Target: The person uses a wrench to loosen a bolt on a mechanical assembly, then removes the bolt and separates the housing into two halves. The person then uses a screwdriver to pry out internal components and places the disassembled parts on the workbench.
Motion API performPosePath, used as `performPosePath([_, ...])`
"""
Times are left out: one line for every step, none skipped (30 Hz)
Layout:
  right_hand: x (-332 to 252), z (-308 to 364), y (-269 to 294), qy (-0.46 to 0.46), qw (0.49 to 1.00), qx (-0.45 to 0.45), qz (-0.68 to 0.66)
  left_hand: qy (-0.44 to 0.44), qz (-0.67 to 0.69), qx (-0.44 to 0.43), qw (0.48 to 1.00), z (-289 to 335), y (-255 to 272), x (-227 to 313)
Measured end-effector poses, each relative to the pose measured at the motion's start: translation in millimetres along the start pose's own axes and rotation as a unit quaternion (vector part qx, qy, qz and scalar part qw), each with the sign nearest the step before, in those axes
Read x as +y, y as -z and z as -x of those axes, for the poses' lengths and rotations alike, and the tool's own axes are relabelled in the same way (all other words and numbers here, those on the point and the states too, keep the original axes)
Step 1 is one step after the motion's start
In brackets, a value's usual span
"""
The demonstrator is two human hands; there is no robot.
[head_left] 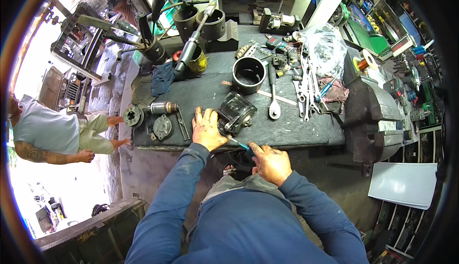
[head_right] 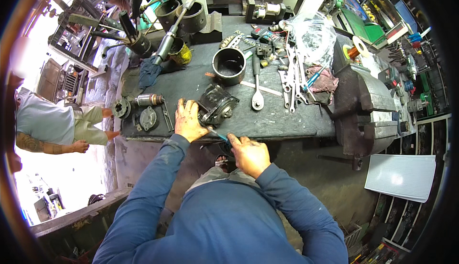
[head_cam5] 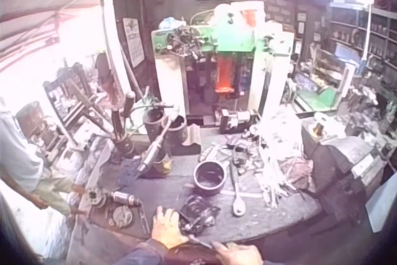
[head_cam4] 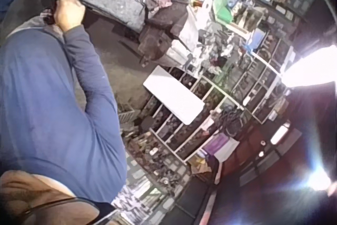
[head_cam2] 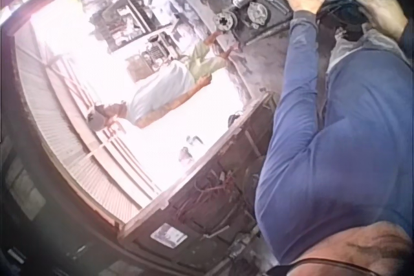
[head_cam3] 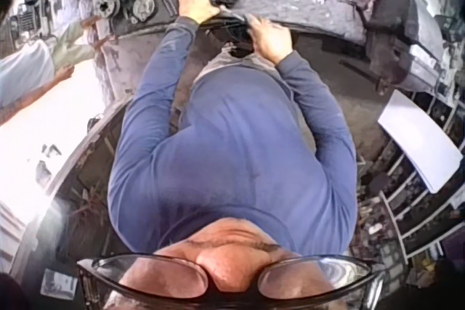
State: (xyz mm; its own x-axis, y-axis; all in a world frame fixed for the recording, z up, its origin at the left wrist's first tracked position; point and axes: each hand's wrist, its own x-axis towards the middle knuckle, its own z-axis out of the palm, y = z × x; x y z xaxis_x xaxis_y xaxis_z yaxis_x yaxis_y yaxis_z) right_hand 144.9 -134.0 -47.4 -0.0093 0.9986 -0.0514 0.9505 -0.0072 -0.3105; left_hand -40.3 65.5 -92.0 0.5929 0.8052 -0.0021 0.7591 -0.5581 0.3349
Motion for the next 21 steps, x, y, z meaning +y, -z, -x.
performPosePath([-3.4,0.6,-0.1,-0.001,1.000,0.000,0.007,-0.002,0.003,-0.002,1.000,1.1,0.4,-0.2])
performPosePath([-3.8,1.3,2.3,0.002,1.000,0.022,0.011,-0.003,0.002,-0.001,1.000,0.3,0.9,-0.5])
performPosePath([-4.8,-0.7,2.3,-0.051,0.993,0.025,-0.104,-0.004,0.003,0.002,1.000,0.1,0.8,-0.6])
performPosePath([-2.2,0.3,5.6,-0.097,0.969,0.043,-0.224,0.001,0.002,-0.004,1.000,0.2,0.5,-0.9])
performPosePath([0.9,-5.2,5.8,-0.214,0.831,-0.029,-0.513,0.002,0.015,0.004,1.000,1.4,-0.1,-0.8])
performPosePath([8.2,-5.9,10.2,-0.348,0.600,-0.096,-0.714,0.000,0.011,0.003,1.000,1.8,-0.6,-1.2])
performPosePath([10.4,-8.1,11.0,-0.336,0.522,-0.154,-0.769,0.002,0.014,0.006,1.000,2.8,-1.2,-1.2])
performPosePath([13.4,-7.3,12.8,-0.327,0.440,-0.203,-0.811,-0.003,0.016,0.017,1.000,2.5,-1.8,-1.5])
performPosePath([13.4,-7.6,12.4,-0.339,0.369,-0.234,-0.833,-0.003,0.017,0.013,1.000,2.0,-2.3,-1.6])
performPosePath([12.9,-4.9,12.2,-0.304,0.593,-0.227,-0.710,-0.003,0.018,0.012,1.000,1.2,-2.3,-1.7])
performPosePath([9.6,-2.5,10.5,-0.280,0.640,-0.186,-0.691,0.000,0.018,0.009,1.000,1.5,-1.6,-1.4])
performPosePath([3.8,1.9,8.2,-0.269,0.686,-0.138,-0.662,0.001,0.020,0.006,1.000,1.3,0.0,-0.9])
performPosePath([0.3,4.3,6.7,-0.257,0.728,-0.086,-0.629,-0.001,0.022,0.005,1.000,1.2,2.4,-0.4])
performPosePath([-3.5,7.3,5.4,-0.241,0.769,-0.033,-0.591,0.009,0.021,-0.015,1.000,0.8,5.4,0.6])
performPosePath([-2.8,7.4,5.5,-0.221,0.806,0.020,-0.548,0.013,0.012,-0.035,0.999,1.8,9.4,1.0])
performPosePath([-3.6,8.7,6.2,-0.219,0.827,0.035,-0.517,0.011,0.002,-0.018,1.000,6.0,13.5,1.8])
performPosePath([-1.8,8.0,7.6,-0.324,0.655,-0.029,-0.682,0.012,-0.003,-0.009,1.000,13.2,17.8,2.6])
performPosePath([1.2,7.4,10.4,-0.426,0.510,-0.042,-0.746,-0.001,-0.018,0.026,0.999,21.5,21.9,3.5])
performPosePath([1.8,7.2,12.3,-0.385,0.552,-0.090,-0.734,0.015,0.019,0.025,0.999,33.0,25.9,3.8])
performPosePath([3.1,7.3,14.9,-0.359,0.603,-0.101,-0.705,0.013,0.064,0.073,0.995,45.7,28.6,4.1])
performPosePath([1.4,8.6,16.0,-0.332,0.652,-0.114,-0.672,0.029,0.136,0.095,0.986,57.5,28.7,5.7])
